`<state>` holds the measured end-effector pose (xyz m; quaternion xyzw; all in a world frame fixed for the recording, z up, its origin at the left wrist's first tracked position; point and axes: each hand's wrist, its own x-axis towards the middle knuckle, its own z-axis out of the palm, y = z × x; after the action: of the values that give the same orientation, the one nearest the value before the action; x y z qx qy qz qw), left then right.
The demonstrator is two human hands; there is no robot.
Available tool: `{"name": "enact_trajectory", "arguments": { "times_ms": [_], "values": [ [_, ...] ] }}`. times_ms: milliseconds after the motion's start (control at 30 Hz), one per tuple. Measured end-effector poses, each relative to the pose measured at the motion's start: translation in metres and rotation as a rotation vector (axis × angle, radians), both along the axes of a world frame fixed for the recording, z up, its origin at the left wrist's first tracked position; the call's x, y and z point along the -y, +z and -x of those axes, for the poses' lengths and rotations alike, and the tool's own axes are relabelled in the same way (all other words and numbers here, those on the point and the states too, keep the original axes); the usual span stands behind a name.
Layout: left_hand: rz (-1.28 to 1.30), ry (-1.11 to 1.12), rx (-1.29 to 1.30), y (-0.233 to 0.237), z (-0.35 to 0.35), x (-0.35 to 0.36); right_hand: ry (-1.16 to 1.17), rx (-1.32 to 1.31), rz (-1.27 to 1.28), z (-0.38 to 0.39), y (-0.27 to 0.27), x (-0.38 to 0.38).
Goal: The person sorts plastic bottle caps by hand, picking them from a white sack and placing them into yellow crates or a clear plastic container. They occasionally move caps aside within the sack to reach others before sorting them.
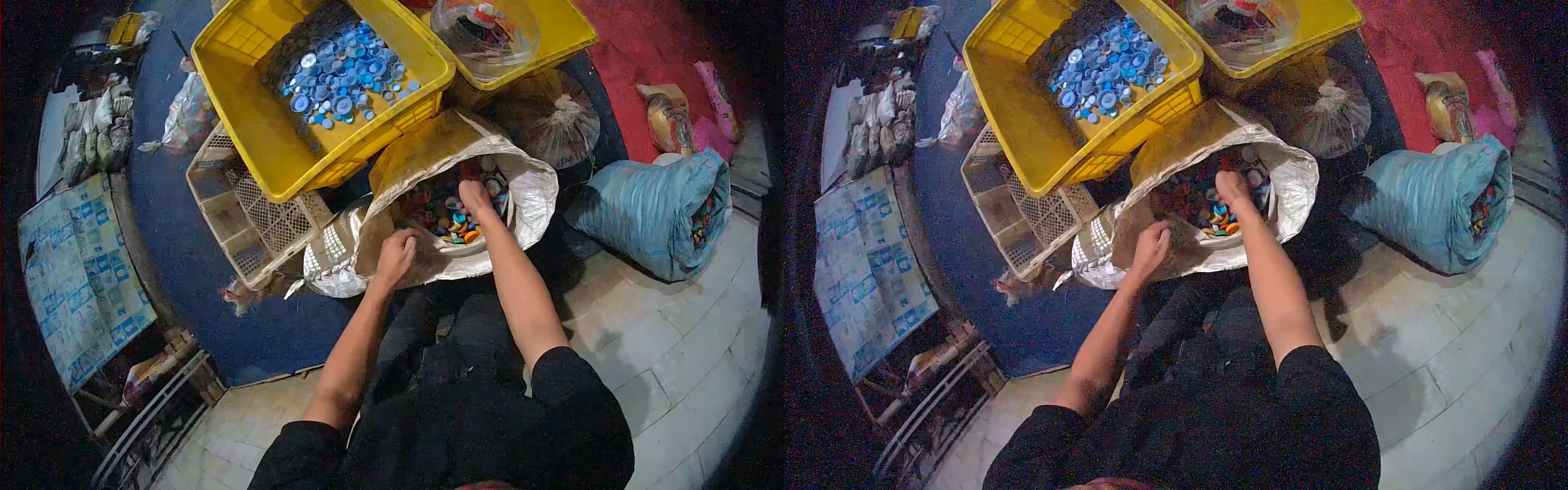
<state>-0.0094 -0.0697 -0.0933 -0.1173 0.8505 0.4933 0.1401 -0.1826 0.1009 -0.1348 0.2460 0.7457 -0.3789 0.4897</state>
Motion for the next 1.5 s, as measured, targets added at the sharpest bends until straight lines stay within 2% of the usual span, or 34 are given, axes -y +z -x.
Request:
{"name": "enact_trajectory", "arguments": {
  "times_ms": [33,100,167,233,300,333,400,433,467,500,533,600,633,667,700,733,800,833,900,933,1000,1033,1100,1167,1200,1267,1333,1467,1500],
  "values": [
    [-0.005,-0.004,0.037,0.003,0.001,-0.004,0.004,0.000,-0.001,-0.005,-0.004,-0.001],
    [-0.040,0.060,0.051,-0.014,-0.005,-0.008,-0.529,0.074,0.308,-0.015,-0.025,-0.004],
    [-0.073,0.118,0.064,-0.037,-0.011,-0.008,-0.565,0.078,0.360,-0.017,-0.038,-0.008],
    [-0.067,0.340,0.472,-0.055,-0.012,-0.006,-0.603,0.082,0.414,-0.015,-0.037,-0.009],
    [-0.080,0.405,0.504,-0.039,0.000,-0.009,-0.104,-0.214,0.161,-0.010,-0.019,-0.006],
    [-0.094,0.470,0.536,-0.028,0.007,-0.011,-0.105,-0.213,0.161,-0.010,-0.028,-0.008],
    [-0.112,0.467,0.559,-0.009,0.021,-0.013,0.538,-0.620,-0.096,-0.014,-0.056,-0.012],
    [-0.128,0.464,0.578,-0.002,0.027,-0.014,0.537,-0.619,-0.096,-0.013,-0.051,-0.012],
    [-0.128,0.463,0.579,0.001,0.030,-0.015,0.719,-0.609,-0.153,-0.014,-0.045,-0.011],
    [0.010,0.389,0.608,0.004,0.033,-0.015,0.902,-0.595,-0.209,-0.014,-0.039,-0.010],
    [0.148,0.314,0.634,0.006,0.035,-0.016,0.901,-0.594,-0.207,-0.019,-0.060,-0.012],
    [0.158,0.305,0.615,0.013,0.037,-0.016,0.798,-0.932,-0.172,-0.034,-0.122,-0.019],
    [0.166,0.295,0.596,0.015,0.037,-0.016,0.795,-0.931,-0.171,-0.031,-0.110,-0.017],
    [0.168,0.293,0.596,0.008,0.033,-0.016,0.845,-0.751,-0.151,-0.024,-0.084,-0.015],
    [0.231,0.251,0.463,-0.007,0.025,-0.017,0.891,-0.571,-0.131,-0.022,-0.066,-0.015],
    [0.292,0.210,0.329,-0.011,0.023,-0.018,0.893,-0.570,-0.133,-0.025,-0.063,-0.017],
    [0.269,0.201,0.307,-0.018,0.021,-0.020,0.548,-0.696,-0.152,-0.032,-0.054,-0.023],
    [0.247,0.191,0.285,-0.020,0.021,-0.023,0.554,-0.697,-0.160,-0.035,-0.041,-0.028],
    [0.186,0.201,0.344,-0.042,0.015,-0.023,0.057,-0.452,0.288,-0.044,-0.004,-0.040],
    [0.139,0.210,0.400,-0.059,0.012,-0.021,0.041,-0.497,0.318,-0.056,-0.021,-0.050],
    [0.087,0.226,0.452,-0.080,0.010,-0.019,-0.101,-0.221,0.387,-0.063,0.029,-0.059],
    [0.066,0.202,0.400,-0.087,0.009,-0.018,-0.094,-0.222,0.384,-0.073,0.032,-0.064],
    [0.044,0.184,0.345,-0.099,0.003,-0.018,-0.263,-0.272,0.420,-0.088,0.035,-0.072],
    [0.259,0.187,0.001,-0.097,0.004,-0.020,-0.293,-0.192,0.472,-0.095,0.046,-0.079],
    [0.258,0.195,-0.004,-0.096,0.004,-0.021,-0.329,-0.106,0.522,-0.097,0.050,-0.081],
    [0.250,0.224,0.406,-0.053,0.018,-0.027,-0.383,-0.035,0.547,-0.102,0.051,-0.083],
    [0.183,0.260,0.310,-0.008,0.034,-0.031,-0.750,0.096,0.743,-0.100,0.067,-0.078],
    [-0.005,0.333,0.120,0.025,0.033,-0.037,-0.753,0.171,0.865,-0.091,0.094,-0.073],
    [0.076,0.314,0.072,0.036,0.031,-0.038,-0.758,0.175,0.837,-0.089,0.101,-0.069]
  ]
}}
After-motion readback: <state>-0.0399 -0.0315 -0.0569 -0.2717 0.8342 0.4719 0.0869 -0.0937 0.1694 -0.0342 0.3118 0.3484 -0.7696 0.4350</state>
